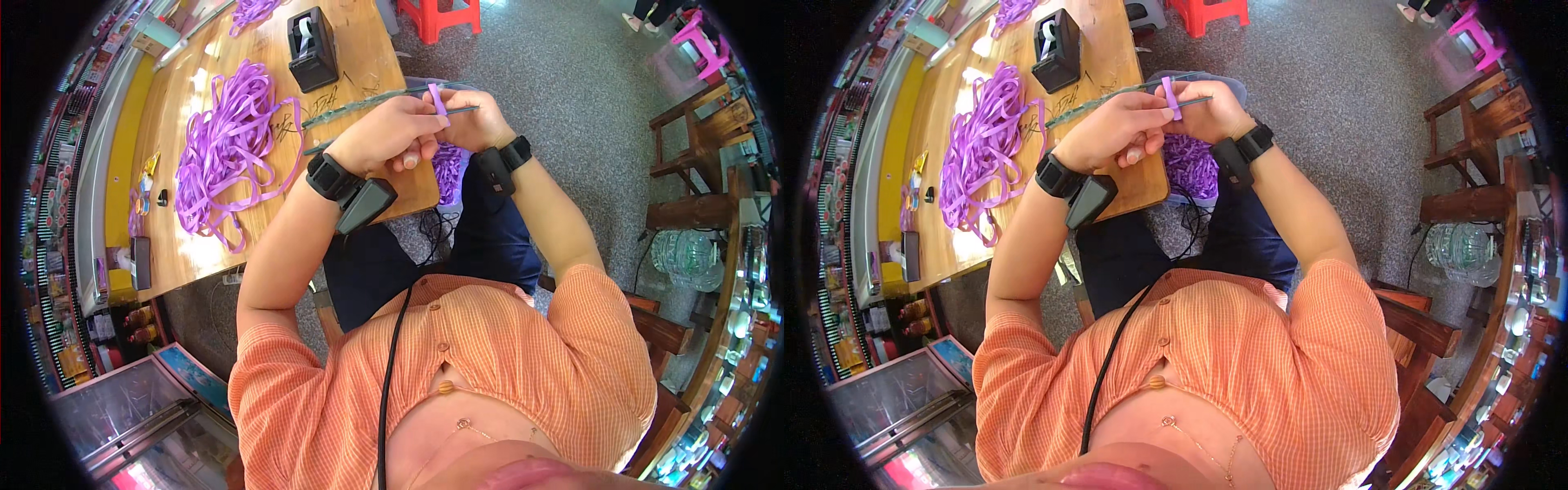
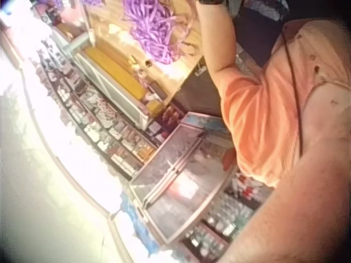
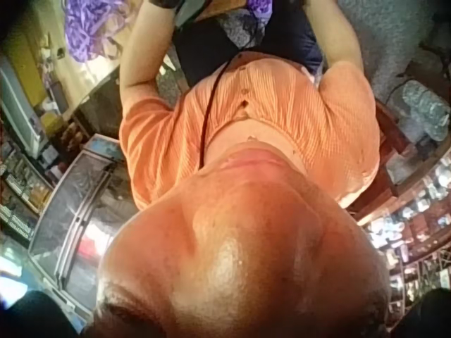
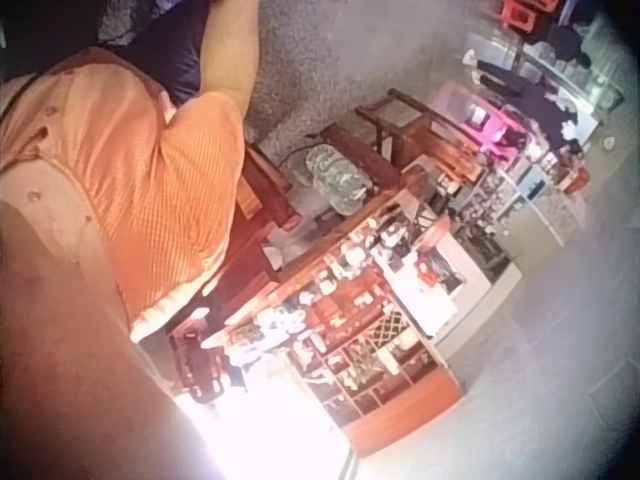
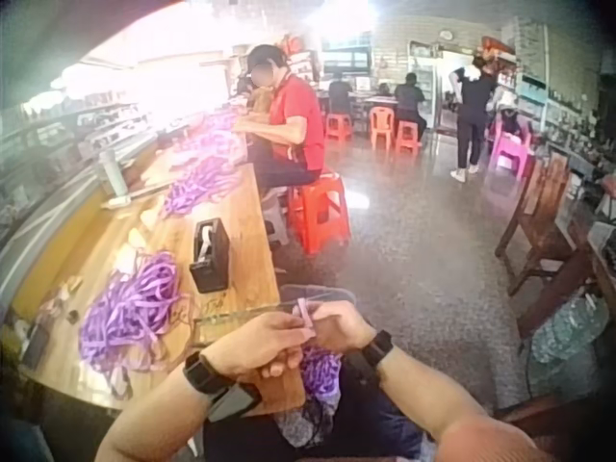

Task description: Measuring purple plastic ties against a blue ruler and placing them into a plastic container.

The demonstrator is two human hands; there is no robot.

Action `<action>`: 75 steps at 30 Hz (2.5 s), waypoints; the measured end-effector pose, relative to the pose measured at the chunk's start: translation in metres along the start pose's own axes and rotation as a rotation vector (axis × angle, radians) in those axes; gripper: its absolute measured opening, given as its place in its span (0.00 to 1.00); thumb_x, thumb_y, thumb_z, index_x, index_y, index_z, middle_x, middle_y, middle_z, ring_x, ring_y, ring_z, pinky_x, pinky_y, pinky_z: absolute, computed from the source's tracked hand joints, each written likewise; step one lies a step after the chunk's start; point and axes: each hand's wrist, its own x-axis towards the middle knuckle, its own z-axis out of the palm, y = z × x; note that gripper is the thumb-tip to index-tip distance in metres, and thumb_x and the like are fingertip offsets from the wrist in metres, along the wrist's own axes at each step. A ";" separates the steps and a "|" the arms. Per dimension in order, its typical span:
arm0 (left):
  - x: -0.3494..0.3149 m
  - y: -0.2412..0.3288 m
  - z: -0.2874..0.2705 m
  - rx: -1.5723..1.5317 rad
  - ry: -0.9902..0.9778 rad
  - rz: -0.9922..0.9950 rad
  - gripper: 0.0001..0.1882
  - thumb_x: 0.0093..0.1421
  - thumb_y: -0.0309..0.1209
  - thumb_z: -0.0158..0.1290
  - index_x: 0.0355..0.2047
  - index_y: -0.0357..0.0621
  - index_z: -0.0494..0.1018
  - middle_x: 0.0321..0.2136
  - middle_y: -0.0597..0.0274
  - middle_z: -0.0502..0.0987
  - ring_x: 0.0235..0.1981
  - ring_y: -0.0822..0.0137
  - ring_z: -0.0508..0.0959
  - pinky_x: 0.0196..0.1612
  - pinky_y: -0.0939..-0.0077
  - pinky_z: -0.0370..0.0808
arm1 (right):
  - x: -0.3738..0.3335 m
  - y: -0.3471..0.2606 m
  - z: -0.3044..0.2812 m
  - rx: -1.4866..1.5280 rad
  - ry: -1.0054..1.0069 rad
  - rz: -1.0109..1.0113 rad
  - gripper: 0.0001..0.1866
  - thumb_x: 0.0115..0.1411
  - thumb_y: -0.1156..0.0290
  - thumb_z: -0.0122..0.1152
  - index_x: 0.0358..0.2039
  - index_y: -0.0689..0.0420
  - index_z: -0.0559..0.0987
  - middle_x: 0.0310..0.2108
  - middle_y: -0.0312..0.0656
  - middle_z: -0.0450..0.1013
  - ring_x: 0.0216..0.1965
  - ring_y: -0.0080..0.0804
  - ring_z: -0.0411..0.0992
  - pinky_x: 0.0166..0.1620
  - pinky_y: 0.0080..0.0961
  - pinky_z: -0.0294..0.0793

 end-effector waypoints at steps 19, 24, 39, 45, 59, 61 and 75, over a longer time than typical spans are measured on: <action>-0.001 0.002 0.002 0.035 0.009 0.020 0.13 0.67 0.36 0.50 0.43 0.37 0.73 0.19 0.66 0.72 0.13 0.80 0.67 0.15 0.84 0.62 | -0.035 -0.036 0.076 -1.276 0.638 -0.113 0.27 0.58 0.47 0.64 0.41 0.62 0.83 0.36 0.37 0.79 0.37 0.25 0.74 0.41 0.21 0.71; -0.001 0.001 -0.004 -0.016 0.020 0.029 0.15 0.65 0.37 0.52 0.40 0.35 0.75 0.20 0.63 0.76 0.15 0.75 0.73 0.16 0.82 0.68 | -0.024 -0.021 0.067 -1.006 0.625 -0.183 0.21 0.59 0.53 0.65 0.40 0.60 0.83 0.32 0.32 0.78 0.33 0.21 0.73 0.38 0.19 0.71; 0.028 0.014 -0.013 0.367 0.369 0.047 0.18 0.62 0.37 0.54 0.25 0.31 0.78 0.16 0.58 0.78 0.12 0.70 0.76 0.15 0.77 0.72 | -0.017 -0.012 0.054 -0.620 0.545 -0.115 0.10 0.58 0.61 0.66 0.32 0.55 0.82 0.26 0.27 0.73 0.25 0.14 0.67 0.31 0.13 0.68; 0.021 0.012 -0.019 0.393 0.400 0.053 0.18 0.61 0.36 0.55 0.22 0.32 0.77 0.15 0.59 0.77 0.12 0.69 0.75 0.15 0.76 0.73 | -0.025 -0.012 0.058 -0.616 0.562 -0.087 0.11 0.58 0.61 0.67 0.33 0.54 0.82 0.26 0.26 0.72 0.26 0.13 0.68 0.32 0.13 0.68; 0.031 0.029 0.003 0.284 0.244 0.044 0.19 0.62 0.43 0.60 0.25 0.39 0.74 0.15 0.68 0.70 0.12 0.77 0.67 0.14 0.82 0.58 | -0.037 -0.012 0.051 -0.576 0.478 -0.100 0.14 0.57 0.57 0.66 0.34 0.55 0.82 0.30 0.30 0.77 0.27 0.14 0.67 0.34 0.14 0.68; 0.016 0.041 0.011 0.282 0.321 0.026 0.21 0.61 0.47 0.60 0.28 0.37 0.76 0.15 0.68 0.69 0.11 0.78 0.66 0.14 0.82 0.58 | -0.042 -0.018 0.048 -0.492 0.454 -0.073 0.15 0.58 0.56 0.64 0.36 0.54 0.82 0.31 0.31 0.77 0.28 0.15 0.68 0.37 0.16 0.69; 0.024 -0.001 0.001 0.893 0.478 0.359 0.22 0.56 0.46 0.60 0.31 0.34 0.81 0.15 0.54 0.74 0.19 0.65 0.75 0.26 0.68 0.72 | -0.011 0.008 0.000 0.088 0.260 0.109 0.11 0.64 0.63 0.56 0.44 0.51 0.79 0.35 0.30 0.78 0.34 0.23 0.74 0.44 0.31 0.72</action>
